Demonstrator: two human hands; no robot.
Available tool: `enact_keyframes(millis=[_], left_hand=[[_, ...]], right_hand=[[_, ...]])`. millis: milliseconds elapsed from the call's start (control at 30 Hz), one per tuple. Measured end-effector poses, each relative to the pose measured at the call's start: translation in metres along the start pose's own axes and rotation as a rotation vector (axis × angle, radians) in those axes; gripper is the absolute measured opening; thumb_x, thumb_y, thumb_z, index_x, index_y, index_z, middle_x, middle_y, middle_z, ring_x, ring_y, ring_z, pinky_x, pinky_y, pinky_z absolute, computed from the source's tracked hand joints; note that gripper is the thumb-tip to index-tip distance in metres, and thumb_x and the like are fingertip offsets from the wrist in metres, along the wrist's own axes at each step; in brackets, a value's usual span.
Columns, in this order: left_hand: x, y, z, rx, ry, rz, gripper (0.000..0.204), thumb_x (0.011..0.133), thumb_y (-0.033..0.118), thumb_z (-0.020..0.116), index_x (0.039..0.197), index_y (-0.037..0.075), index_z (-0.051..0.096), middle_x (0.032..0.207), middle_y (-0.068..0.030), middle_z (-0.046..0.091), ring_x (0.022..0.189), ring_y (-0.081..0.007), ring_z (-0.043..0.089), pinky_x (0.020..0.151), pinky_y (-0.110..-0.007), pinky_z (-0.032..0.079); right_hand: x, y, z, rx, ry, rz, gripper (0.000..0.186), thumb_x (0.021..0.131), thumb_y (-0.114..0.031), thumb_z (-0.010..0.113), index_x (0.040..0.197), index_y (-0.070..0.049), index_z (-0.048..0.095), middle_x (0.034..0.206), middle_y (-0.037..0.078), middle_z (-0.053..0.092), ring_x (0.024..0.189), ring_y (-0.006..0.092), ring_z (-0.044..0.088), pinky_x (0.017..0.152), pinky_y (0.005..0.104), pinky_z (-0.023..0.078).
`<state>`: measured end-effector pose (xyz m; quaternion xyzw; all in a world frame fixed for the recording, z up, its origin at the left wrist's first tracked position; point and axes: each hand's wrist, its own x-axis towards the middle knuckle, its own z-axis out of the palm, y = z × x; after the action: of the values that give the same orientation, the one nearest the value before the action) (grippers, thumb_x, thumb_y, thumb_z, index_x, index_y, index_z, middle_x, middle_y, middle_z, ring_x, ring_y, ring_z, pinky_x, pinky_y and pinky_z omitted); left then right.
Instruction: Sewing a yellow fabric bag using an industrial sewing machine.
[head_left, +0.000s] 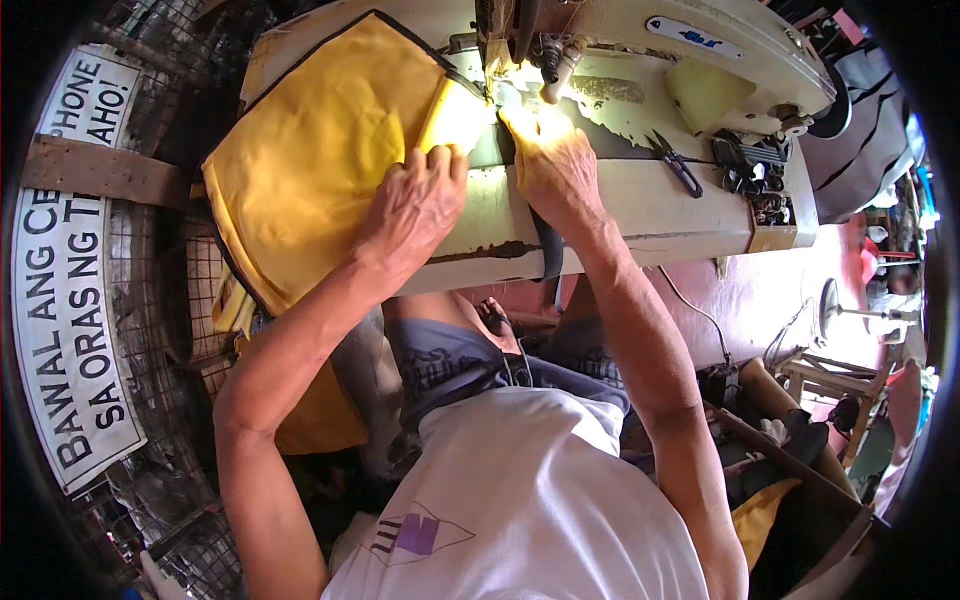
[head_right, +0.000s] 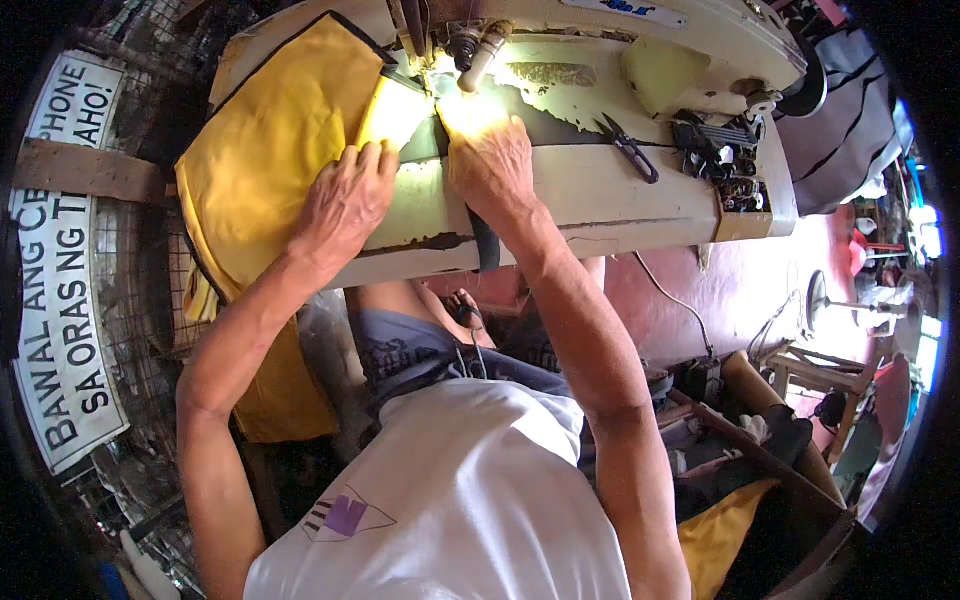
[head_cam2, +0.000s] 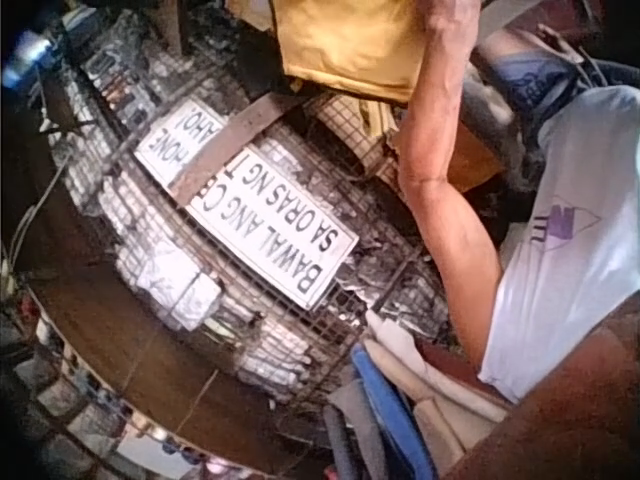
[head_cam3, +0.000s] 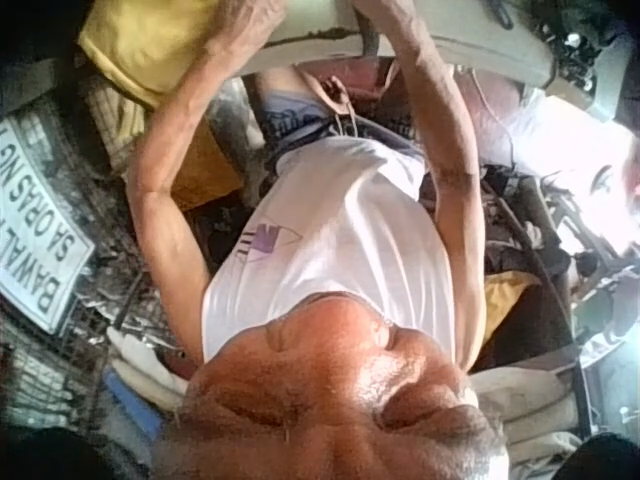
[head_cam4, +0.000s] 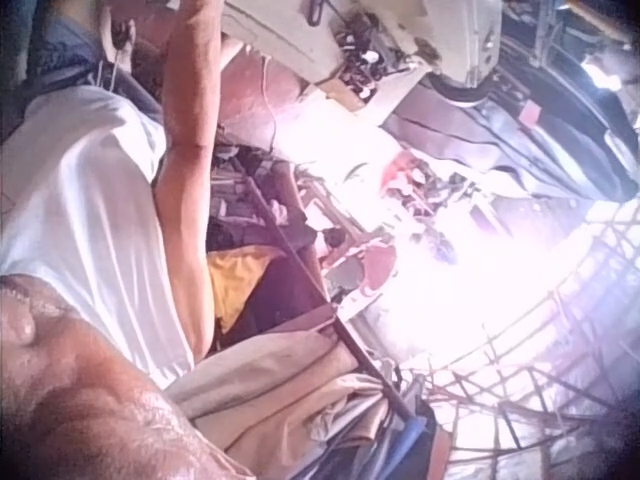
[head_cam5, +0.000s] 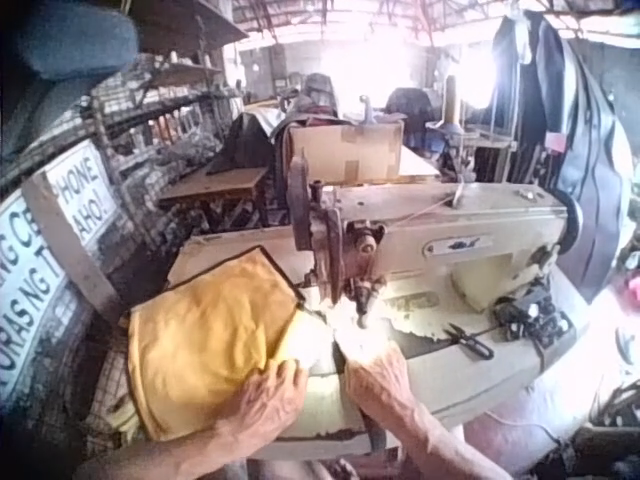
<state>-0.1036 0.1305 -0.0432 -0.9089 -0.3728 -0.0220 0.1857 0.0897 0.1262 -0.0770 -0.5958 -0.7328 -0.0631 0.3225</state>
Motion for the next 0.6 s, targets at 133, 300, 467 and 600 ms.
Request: enact_keyframes(millis=[133,300,467,600], left_hand=[[0.033,-0.013,0.011,-0.144,-0.11,0.07,0.027,0.091,0.006,0.054,0.117,-0.001,0.06,0.087,-0.017,0.067,0.075,-0.0301,0.069,0.063,-0.038,0.058],[0.053,-0.077,0.028,-1.581,-0.359,-0.298,0.03,0.093,0.011,0.054,0.118,-0.003,0.065,0.095,-0.0094,0.071,0.079,-0.0162,0.066,0.072,-0.032,0.055],[0.052,-0.073,0.031,-1.697,-0.501,-0.295,0.037,0.099,0.016,0.053,0.129,-0.004,0.061,0.107,-0.003,0.069,0.091,-0.0092,0.062,0.082,-0.027,0.052],[0.049,-0.041,0.02,-1.379,-0.352,-0.26,0.029,0.095,0.015,0.053,0.116,-0.003,0.061,0.097,-0.0141,0.068,0.09,-0.0209,0.065,0.082,-0.035,0.052]], right_hand=[[0.003,0.005,-0.003,0.016,-0.063,-0.017,0.035,0.08,-0.005,0.058,0.114,-0.009,0.067,0.09,0.018,0.065,0.082,0.0355,0.063,0.069,0.0452,0.051],[0.006,0.005,-0.003,0.026,0.049,-0.111,0.025,0.076,-0.007,0.059,0.099,-0.009,0.069,0.081,0.014,0.065,0.075,0.033,0.064,0.064,0.0432,0.05],[0.004,0.006,0.003,0.023,0.069,-0.104,0.027,0.077,-0.009,0.057,0.101,-0.01,0.07,0.08,0.014,0.065,0.073,0.0319,0.063,0.062,0.0438,0.049],[-0.001,0.004,0.005,0.013,0.015,-0.033,0.029,0.078,-0.009,0.059,0.106,-0.01,0.07,0.085,0.014,0.066,0.083,0.0317,0.063,0.068,0.0445,0.046]])
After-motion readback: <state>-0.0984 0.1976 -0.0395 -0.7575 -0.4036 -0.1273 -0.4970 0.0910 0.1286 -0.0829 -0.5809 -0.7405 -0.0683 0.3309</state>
